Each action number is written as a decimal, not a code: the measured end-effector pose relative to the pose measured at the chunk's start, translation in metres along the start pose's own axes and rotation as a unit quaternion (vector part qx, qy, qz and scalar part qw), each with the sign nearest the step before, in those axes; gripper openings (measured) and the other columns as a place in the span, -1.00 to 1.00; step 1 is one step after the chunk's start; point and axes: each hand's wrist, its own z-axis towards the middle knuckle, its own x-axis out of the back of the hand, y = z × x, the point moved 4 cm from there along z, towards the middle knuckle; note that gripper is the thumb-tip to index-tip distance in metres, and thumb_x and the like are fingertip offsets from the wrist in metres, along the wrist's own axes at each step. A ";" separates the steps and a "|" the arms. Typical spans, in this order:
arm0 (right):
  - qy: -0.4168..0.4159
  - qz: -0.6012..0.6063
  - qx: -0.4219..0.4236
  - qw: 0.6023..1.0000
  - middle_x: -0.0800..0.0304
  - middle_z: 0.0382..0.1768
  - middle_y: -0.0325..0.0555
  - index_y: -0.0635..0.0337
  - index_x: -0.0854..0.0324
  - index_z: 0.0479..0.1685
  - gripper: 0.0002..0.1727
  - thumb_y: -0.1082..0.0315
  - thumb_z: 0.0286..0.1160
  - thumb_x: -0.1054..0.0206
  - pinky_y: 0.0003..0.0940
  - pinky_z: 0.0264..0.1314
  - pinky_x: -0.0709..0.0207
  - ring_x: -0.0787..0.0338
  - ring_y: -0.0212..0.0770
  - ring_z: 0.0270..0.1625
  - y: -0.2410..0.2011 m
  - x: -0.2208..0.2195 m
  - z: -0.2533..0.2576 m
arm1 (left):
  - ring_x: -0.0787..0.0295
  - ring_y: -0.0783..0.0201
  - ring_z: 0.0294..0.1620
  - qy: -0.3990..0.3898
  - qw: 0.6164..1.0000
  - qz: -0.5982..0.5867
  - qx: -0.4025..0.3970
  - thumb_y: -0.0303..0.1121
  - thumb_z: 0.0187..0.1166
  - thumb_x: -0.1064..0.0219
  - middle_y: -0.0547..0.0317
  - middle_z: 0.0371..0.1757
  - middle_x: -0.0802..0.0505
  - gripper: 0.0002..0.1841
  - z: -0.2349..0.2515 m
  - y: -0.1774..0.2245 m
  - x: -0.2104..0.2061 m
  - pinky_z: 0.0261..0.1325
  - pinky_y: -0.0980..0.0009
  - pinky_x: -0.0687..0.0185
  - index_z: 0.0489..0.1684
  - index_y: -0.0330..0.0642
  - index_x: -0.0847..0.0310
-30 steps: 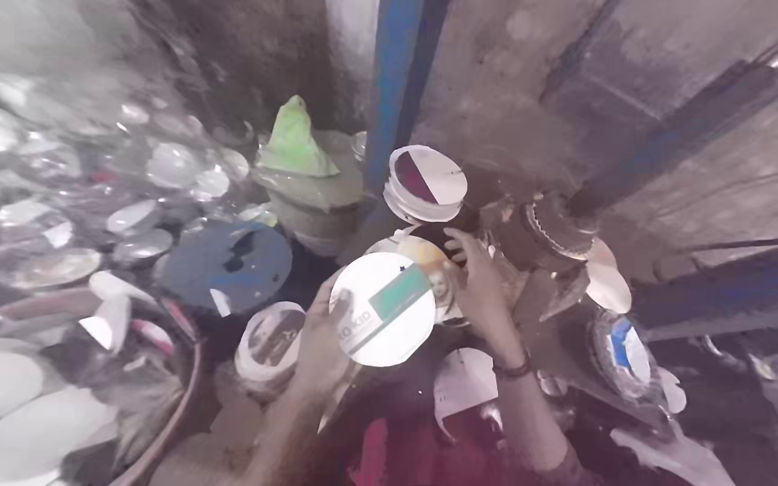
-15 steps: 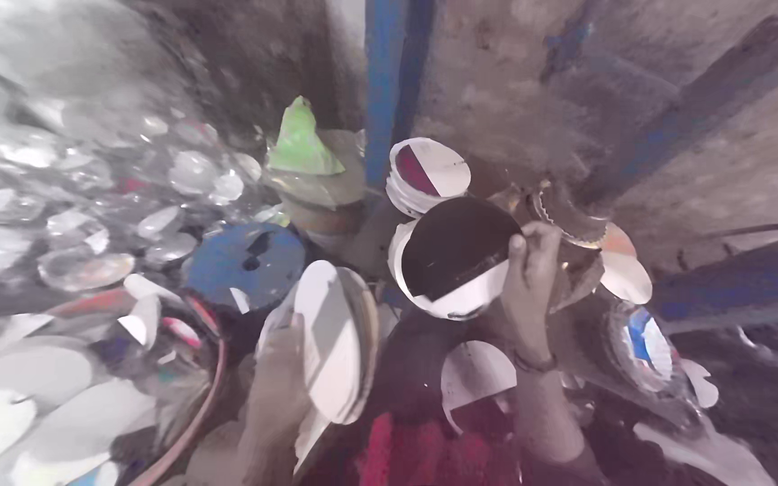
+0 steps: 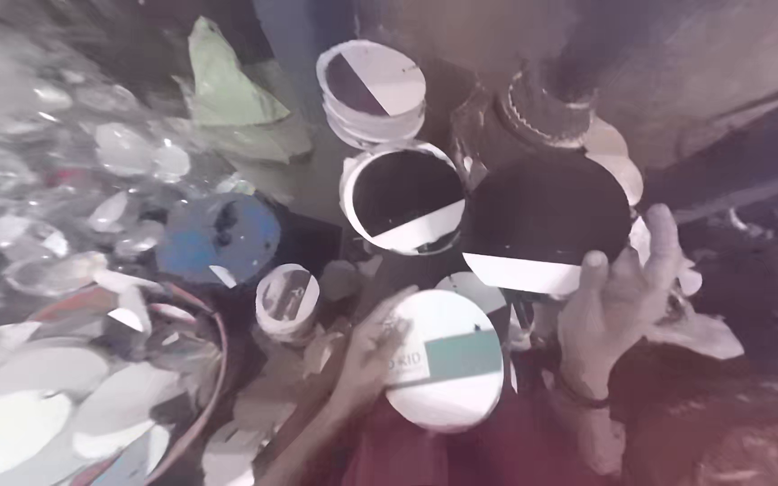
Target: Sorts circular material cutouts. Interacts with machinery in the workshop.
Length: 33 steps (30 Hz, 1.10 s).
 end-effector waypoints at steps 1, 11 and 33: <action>-0.014 0.011 -0.011 1.000 -0.41 0.66 -0.17 0.38 -0.08 0.75 -0.34 0.47 0.69 -0.21 -0.41 0.56 -0.54 -0.57 -0.43 0.53 -0.002 0.000 -0.003 | -0.75 0.53 0.19 -0.036 0.999 0.028 0.005 -0.58 0.67 -0.06 0.20 0.35 -0.76 -0.59 -0.009 -0.003 -0.004 0.29 0.52 -0.70 0.48 -0.44 -0.47; -0.232 0.040 -0.197 0.952 -0.74 0.34 0.02 0.47 -0.51 0.47 -0.51 0.43 0.57 -0.26 -0.67 0.17 -0.61 -0.72 -0.61 0.11 0.009 0.016 -0.089 | -0.76 0.59 0.02 -0.127 0.989 -0.012 0.077 -0.42 0.78 -0.01 0.50 0.21 -0.77 -0.66 -0.048 -0.002 0.004 0.08 0.58 -0.73 0.43 0.03 -0.50; -0.444 0.162 -0.261 0.841 -0.47 0.58 -0.18 0.53 0.08 0.76 -0.12 0.20 0.62 -0.31 -0.66 0.48 -0.53 -0.58 -0.65 0.44 0.002 -0.015 -0.108 | -0.68 0.38 0.30 0.113 0.993 0.006 0.019 -0.56 0.72 0.01 -0.18 0.45 -0.66 -0.54 -0.041 -0.010 -0.005 0.44 0.41 -0.55 0.58 -0.49 -0.36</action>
